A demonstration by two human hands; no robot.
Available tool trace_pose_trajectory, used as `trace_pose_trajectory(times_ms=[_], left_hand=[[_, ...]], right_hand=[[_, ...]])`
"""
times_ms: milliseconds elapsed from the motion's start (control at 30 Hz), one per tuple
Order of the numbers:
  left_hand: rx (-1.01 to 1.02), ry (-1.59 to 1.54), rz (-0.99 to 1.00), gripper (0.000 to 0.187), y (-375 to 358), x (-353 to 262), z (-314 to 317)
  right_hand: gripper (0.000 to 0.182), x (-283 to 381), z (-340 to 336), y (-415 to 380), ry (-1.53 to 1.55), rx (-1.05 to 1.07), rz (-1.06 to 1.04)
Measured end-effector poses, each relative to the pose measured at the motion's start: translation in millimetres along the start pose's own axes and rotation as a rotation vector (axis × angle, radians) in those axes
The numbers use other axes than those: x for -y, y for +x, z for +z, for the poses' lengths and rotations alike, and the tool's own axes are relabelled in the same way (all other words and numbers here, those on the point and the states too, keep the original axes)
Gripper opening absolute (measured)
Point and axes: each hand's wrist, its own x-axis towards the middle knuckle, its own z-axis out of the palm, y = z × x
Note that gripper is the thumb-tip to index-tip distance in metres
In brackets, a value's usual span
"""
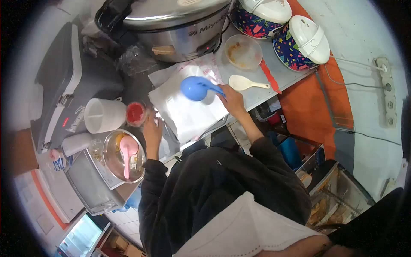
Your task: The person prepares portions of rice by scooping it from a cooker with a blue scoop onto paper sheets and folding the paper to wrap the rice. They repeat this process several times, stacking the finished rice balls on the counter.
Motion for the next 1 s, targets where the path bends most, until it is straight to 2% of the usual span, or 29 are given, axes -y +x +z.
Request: trace_pose_trajectory(times_ms=[33, 67, 133, 167, 200, 233, 300, 333, 400, 433, 467, 533, 600, 633, 667, 700, 733, 800, 900, 967, 1000], left_hand=[[0.003, -0.223, -0.143, 0.045, -3, -7, 9], [-0.003, -0.219, -0.145, 0.045, -6, -12, 16], [0.109, -0.315, -0.42, 0.06, -8, -31, 26], [0.108, -0.311, -0.427, 0.06, -11, -31, 32], [0.041, -0.262, -0.394, 0.061, -12, -31, 37], [-0.025, -0.213, -0.36, 0.063, -13, -30, 41], [0.023, -0.26, -0.442, 0.063, -15, -40, 41], [0.062, -0.288, -0.523, 0.062, -13, -53, 38], [0.099, -0.314, -0.607, 0.061, -19, -54, 42], [0.083, -0.293, -0.521, 0.061, -27, -44, 48], [0.063, -0.273, -0.435, 0.062, -34, -35, 56], [0.002, -0.358, -0.505, 0.062, -27, -50, 57], [-0.046, -0.436, -0.56, 0.062, -20, -68, 58], [-0.176, -0.263, -0.451, 0.061, -18, -76, 58], [-0.302, -0.095, -0.328, 0.061, -14, -83, 56], [-0.286, -0.097, -0.297, 0.061, -9, -88, 51], [-0.288, -0.118, -0.252, 0.059, -2, -94, 43], [-0.274, -0.147, -0.164, 0.057, 11, -98, 32], [-0.169, -0.171, 0.038, 0.052, 27, -89, 25], [-0.084, -0.25, 0.152, 0.047, 35, -82, 35], [-0.021, -0.345, 0.19, 0.043, 39, -90, 35]], right_hand=[[0.03, -6, -7, -4, 0.211, -0.044, 0.198], [0.031, -18, -11, -8, 0.244, -0.201, 0.142], [0.031, -34, -21, -3, 0.276, -0.198, 0.147], [0.032, -40, -24, -1, 0.305, -0.196, 0.16], [0.032, -37, -35, 5, 0.252, -0.091, 0.082], [0.032, -43, -24, 6, 0.257, -0.086, 0.083], [0.032, -54, 3, 8, 0.313, 0.097, -0.124], [0.031, -50, 3, 15, 0.123, 0.306, -0.164], [0.032, -55, -9, 30, 0.07, 0.24, -0.191], [0.033, -61, -12, 38, 0.012, 0.167, -0.214], [0.043, -76, -16, 46, 0.278, -0.058, 0.022], [0.051, -112, -28, 64, -0.012, -0.608, 0.159], [0.055, -148, -32, 74, 0.218, -0.576, 0.498], [0.055, -170, -26, 77, 0.217, -0.587, 0.516], [0.052, -194, -17, 79, 0.269, -0.346, 0.586], [0.05, -207, -15, 73, 0.322, -0.109, 0.651], [0.05, -203, -22, 66, 0.323, -0.136, 0.678], [0.043, -192, -34, 57, 0.042, -0.518, 0.315], [0.038, -155, -52, 13, 0.162, -0.717, 0.462], [0.037, -109, -84, -31, 0.349, -0.644, 0.654], [0.037, -86, -90, -56, 0.433, -0.747, 0.628]])
